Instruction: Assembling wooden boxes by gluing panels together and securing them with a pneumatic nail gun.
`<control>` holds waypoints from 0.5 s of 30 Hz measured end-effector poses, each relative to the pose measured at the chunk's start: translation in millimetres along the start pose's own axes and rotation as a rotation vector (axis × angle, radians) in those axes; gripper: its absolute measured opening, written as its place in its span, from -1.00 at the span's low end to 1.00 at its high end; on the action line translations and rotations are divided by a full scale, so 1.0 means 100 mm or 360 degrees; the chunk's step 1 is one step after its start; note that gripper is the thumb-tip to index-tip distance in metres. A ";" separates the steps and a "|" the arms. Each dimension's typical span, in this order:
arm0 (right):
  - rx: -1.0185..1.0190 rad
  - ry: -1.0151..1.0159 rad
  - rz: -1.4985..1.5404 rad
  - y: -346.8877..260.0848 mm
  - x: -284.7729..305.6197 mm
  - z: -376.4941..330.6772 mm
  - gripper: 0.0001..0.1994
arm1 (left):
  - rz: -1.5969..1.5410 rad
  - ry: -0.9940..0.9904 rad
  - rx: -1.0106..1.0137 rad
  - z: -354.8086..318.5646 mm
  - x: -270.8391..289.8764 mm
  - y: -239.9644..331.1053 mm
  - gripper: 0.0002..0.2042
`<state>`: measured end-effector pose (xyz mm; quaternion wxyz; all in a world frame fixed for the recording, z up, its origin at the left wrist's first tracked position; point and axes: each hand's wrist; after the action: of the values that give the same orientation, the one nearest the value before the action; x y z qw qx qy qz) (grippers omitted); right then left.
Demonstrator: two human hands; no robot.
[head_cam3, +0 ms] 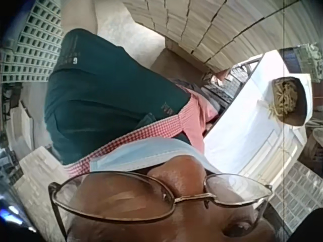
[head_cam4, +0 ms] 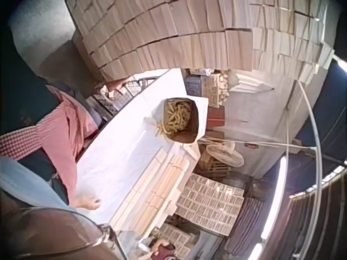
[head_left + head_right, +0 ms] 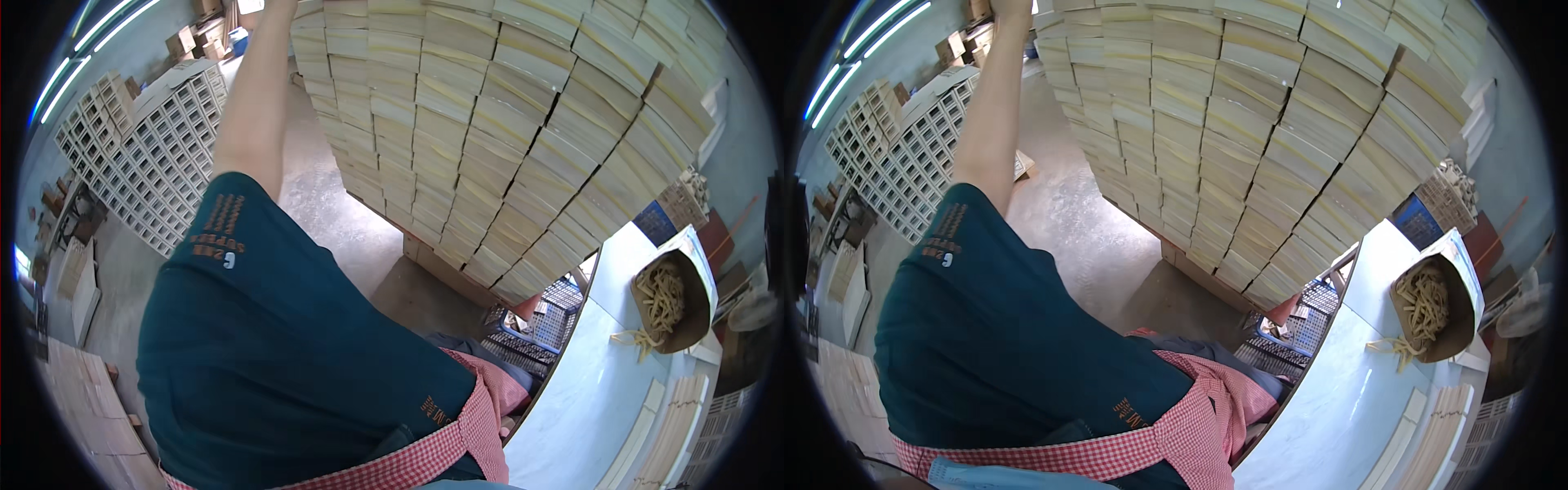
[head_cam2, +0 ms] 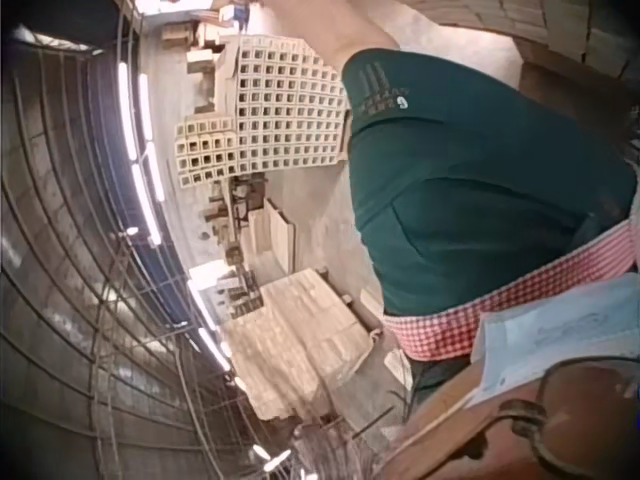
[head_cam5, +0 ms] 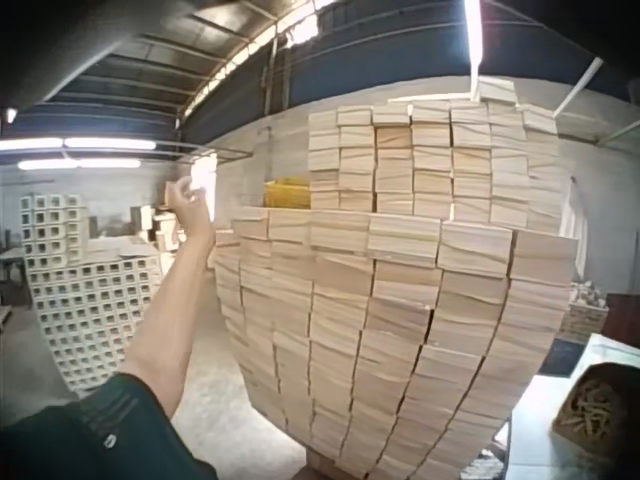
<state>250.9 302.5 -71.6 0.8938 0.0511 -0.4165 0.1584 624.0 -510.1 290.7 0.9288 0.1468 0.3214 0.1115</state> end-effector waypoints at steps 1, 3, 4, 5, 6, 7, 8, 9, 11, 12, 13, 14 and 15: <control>0.0051 -0.0015 0.0104 -0.12 0.04 0.11 -0.79 | -0.0004 0.0035 0.0022 -0.03 0.02 0.08 -0.82; 0.0127 -0.0049 0.0282 -0.42 0.18 0.27 -0.74 | -0.0037 0.0087 0.0094 -0.46 0.09 0.47 -0.82; 0.0160 -0.0061 0.0377 -0.60 0.25 0.35 -0.71 | -0.0061 0.0116 0.0123 -0.44 0.11 0.52 -0.82; 0.0140 -0.0069 0.0398 -0.85 0.39 0.36 -0.69 | 0.0302 -0.0130 0.0013 -1.17 0.12 0.49 -0.80; 0.0107 -0.0091 0.0425 -1.08 0.53 0.40 -0.66 | 0.0459 -0.0563 -0.0128 -1.81 0.09 0.73 -0.83; 0.0033 -0.0121 0.0413 -1.90 0.70 0.74 -0.64 | 0.0292 -0.0923 0.0049 -2.53 0.05 0.98 -0.84; 0.0000 -0.0151 0.0378 -1.31 0.41 0.64 -0.61 | 0.0242 -0.1234 0.0172 -3.06 0.29 1.08 -0.84; -0.0053 -0.0183 0.0321 -0.18 -0.06 0.50 -0.58 | 0.0177 -0.1599 0.0528 -3.41 0.57 1.21 -0.83; -0.0436 -0.0244 0.0058 0.52 -0.63 0.47 -0.53 | -0.0076 -0.1989 0.1223 -4.28 0.75 1.46 -0.74; -0.0679 -0.0259 -0.0126 0.74 -0.98 0.77 -0.50 | -0.0148 -0.2163 0.1338 -4.62 0.83 1.55 -0.70; -0.0835 -0.0263 -0.0266 1.53 -0.63 0.00 -0.48 | -0.0145 -0.2271 0.1448 -4.86 0.94 1.56 -0.66; -0.0627 -0.0097 -0.0455 1.65 -0.61 -0.09 -0.46 | -0.0157 -0.2319 0.1680 -5.01 0.73 1.86 -0.61; -0.0648 -0.0153 -0.0594 1.65 -0.49 0.02 -0.48 | -0.0123 -0.2488 0.1716 -5.07 0.60 2.03 -0.59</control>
<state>166.4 446.4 -114.2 0.8785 -0.0463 -0.4652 -0.0985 327.9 -201.1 -53.8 0.6910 0.5781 -0.3784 -0.2124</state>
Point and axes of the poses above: each hand's wrist, its own z-axis towards the middle knuckle, its own x-axis out of the back of the hand, y = z × x, and after that the axes turned 15 degrees about -z, right-handed
